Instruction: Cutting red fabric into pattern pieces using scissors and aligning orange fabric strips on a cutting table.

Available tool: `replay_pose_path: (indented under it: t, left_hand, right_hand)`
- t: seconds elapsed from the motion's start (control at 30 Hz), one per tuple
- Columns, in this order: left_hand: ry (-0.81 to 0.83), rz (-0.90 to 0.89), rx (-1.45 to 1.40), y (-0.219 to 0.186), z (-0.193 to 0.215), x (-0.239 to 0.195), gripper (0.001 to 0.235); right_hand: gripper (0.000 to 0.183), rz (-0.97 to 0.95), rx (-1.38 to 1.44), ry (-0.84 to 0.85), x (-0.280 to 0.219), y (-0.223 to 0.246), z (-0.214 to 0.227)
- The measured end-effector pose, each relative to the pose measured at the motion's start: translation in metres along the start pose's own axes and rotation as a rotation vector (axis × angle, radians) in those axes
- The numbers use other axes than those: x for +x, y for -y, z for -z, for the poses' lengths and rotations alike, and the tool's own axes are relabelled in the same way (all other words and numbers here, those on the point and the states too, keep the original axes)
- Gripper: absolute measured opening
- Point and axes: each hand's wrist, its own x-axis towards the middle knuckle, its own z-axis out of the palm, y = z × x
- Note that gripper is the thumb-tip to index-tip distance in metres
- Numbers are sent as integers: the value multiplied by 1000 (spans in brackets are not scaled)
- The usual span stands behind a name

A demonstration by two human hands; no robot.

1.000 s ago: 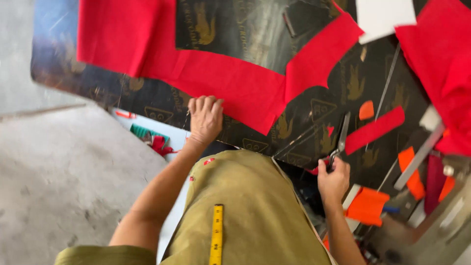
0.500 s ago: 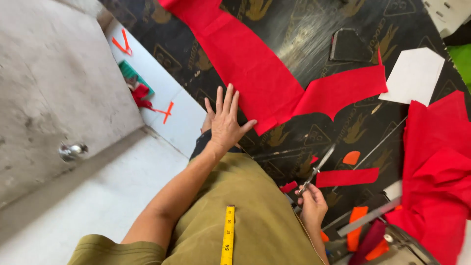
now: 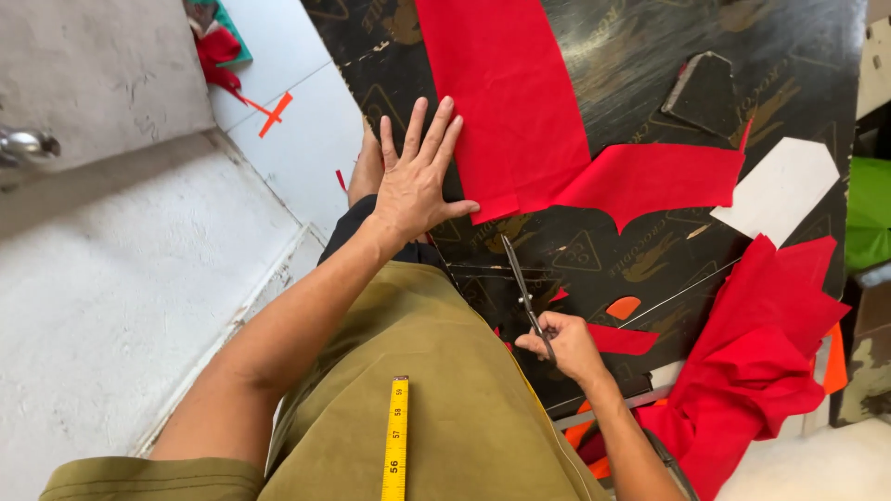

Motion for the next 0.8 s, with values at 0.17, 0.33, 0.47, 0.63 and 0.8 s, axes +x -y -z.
replay_pose_path:
  t: [0.17, 0.33, 0.47, 0.63, 0.8]
  left_hand:
    - [24, 15, -57, 1, 3, 0, 132]
    - [36, 8, -92, 3, 4, 0, 132]
    - [20, 10, -90, 2, 3, -1, 132]
    - [35, 11, -92, 2, 3, -2, 133]
    - [9, 6, -93, 3, 1, -2, 132]
  right_hand:
    - [44, 121, 133, 122, 24, 6, -3]
    - [27, 56, -66, 81, 45, 23, -3]
    - [36, 50, -81, 33, 47, 40, -5]
    - [39, 45, 39, 11, 50, 37, -14]
    - [41, 13, 25, -35, 49, 40, -16]
